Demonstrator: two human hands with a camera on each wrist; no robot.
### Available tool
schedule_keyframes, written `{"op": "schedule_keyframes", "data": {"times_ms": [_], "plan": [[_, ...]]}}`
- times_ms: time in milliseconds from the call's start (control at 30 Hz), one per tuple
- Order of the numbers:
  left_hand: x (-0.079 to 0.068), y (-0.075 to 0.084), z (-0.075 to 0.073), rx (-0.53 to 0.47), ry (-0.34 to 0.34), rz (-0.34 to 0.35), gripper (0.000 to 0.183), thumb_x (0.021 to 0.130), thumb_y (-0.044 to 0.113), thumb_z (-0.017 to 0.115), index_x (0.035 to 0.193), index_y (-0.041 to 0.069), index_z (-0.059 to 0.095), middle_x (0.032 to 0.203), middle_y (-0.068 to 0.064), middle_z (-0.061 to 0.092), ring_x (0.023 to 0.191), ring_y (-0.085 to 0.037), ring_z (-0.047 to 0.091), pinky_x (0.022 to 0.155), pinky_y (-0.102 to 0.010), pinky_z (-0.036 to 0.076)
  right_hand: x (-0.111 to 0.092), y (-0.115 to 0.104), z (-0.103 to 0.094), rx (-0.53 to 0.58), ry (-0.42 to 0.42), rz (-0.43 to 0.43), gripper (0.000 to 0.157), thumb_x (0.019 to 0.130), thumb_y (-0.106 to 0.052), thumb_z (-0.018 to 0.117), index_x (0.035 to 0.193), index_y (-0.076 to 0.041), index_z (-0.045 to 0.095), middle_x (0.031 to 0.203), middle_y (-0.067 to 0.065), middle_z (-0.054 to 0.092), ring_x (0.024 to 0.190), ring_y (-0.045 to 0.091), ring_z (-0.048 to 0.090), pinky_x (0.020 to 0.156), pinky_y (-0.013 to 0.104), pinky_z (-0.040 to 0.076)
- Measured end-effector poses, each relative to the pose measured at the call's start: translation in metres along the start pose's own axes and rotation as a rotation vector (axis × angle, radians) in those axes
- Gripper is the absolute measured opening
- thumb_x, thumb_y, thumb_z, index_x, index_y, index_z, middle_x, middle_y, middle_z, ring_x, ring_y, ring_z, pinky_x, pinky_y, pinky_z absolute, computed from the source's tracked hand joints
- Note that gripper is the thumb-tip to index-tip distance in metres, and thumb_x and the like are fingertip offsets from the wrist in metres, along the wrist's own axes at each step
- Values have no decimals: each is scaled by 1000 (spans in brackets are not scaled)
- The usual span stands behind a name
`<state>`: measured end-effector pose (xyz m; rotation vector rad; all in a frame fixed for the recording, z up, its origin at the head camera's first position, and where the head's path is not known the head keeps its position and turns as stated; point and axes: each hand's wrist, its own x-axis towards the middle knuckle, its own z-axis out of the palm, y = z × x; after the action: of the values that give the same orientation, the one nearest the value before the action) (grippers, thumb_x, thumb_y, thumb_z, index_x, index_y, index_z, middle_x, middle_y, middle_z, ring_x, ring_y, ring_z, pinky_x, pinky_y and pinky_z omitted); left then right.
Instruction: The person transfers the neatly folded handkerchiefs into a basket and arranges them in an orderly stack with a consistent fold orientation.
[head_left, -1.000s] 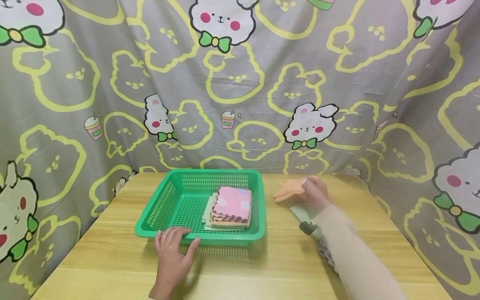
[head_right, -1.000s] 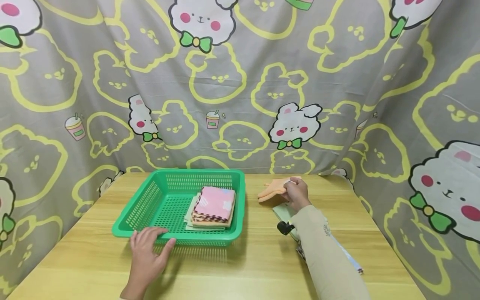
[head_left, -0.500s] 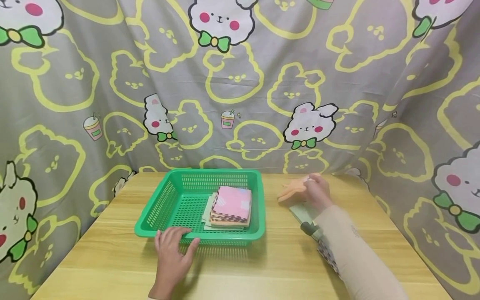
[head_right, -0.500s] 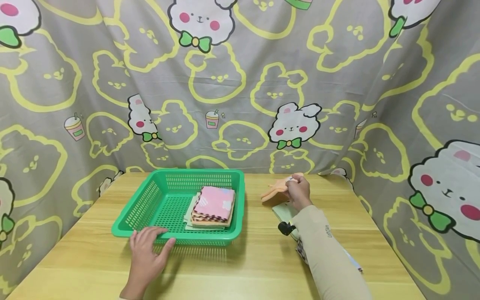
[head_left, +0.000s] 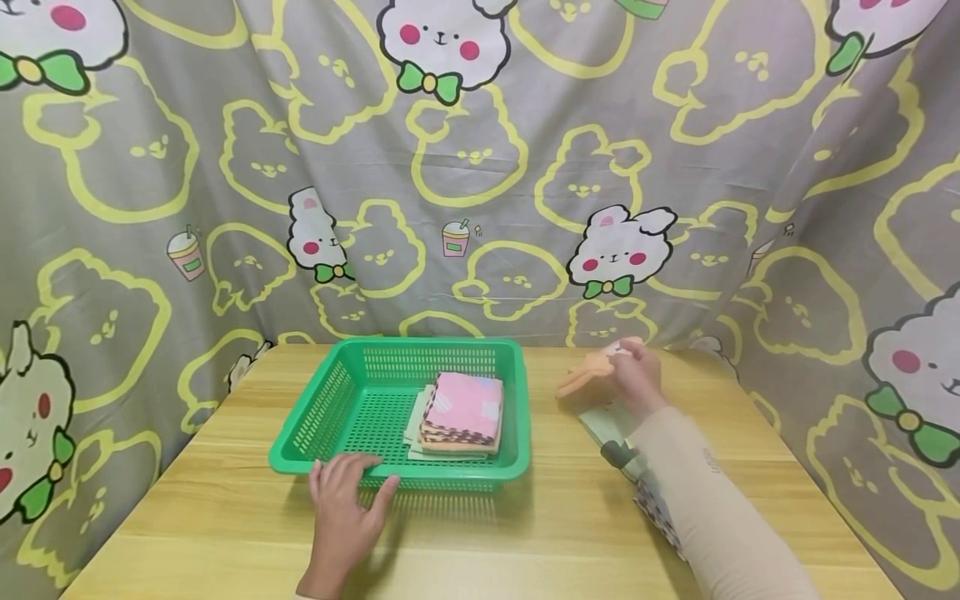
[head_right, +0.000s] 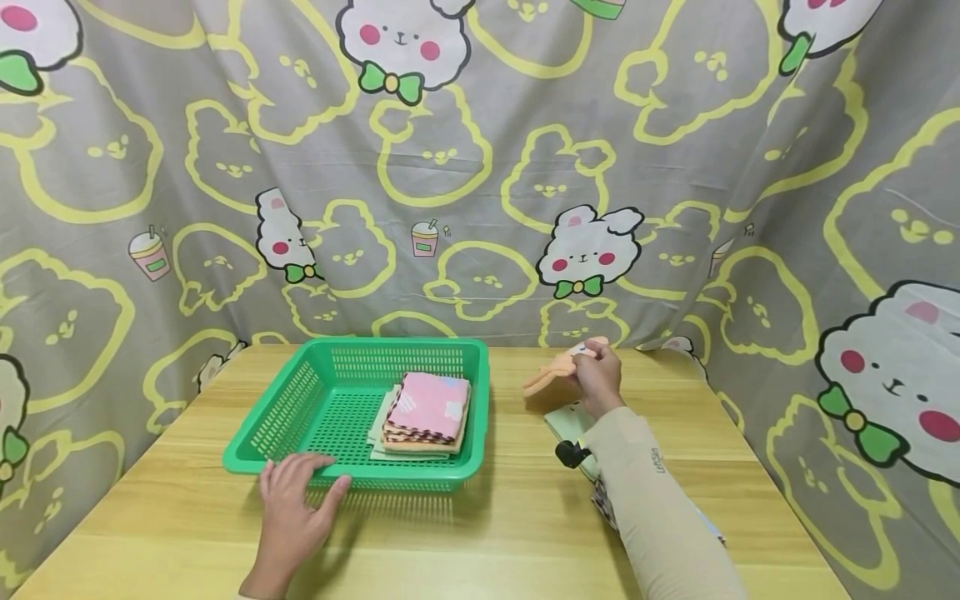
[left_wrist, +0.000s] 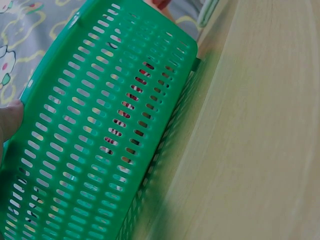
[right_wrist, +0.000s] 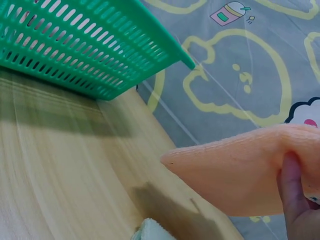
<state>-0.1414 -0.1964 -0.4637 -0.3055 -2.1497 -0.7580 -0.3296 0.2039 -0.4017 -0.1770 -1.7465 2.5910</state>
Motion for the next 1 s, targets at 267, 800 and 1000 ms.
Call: {"op": "schedule_keyframes", "data": {"times_ms": [267, 800, 1000], "plan": [[0, 0, 0, 1, 12, 12, 34, 76, 26, 74, 96, 0, 65, 101, -16, 65, 104, -41, 51, 100, -67, 11, -1, -3, 0, -284, 190, -69, 59, 87, 4, 49, 145, -1, 37, 139, 16, 42, 73, 7, 54, 61, 19, 49], [-1, 1, -1, 14, 3, -3, 32, 76, 23, 75, 97, 1, 65, 102, -18, 65, 107, -37, 49, 102, -65, 11, -17, -21, 12, -77, 4, -106, 24, 93, 2, 40, 116, -2, 42, 102, 30, 66, 91, 46, 66, 84, 46, 52], [-1, 0, 0, 15, 4, 4, 33, 76, 25, 75, 97, 1, 65, 102, -17, 65, 106, -36, 49, 100, -66, 12, -19, -29, 18, 0, 25, -94, 27, 91, 7, 41, 115, -5, 45, 92, 11, 68, 99, 42, 65, 79, 40, 55]]}}
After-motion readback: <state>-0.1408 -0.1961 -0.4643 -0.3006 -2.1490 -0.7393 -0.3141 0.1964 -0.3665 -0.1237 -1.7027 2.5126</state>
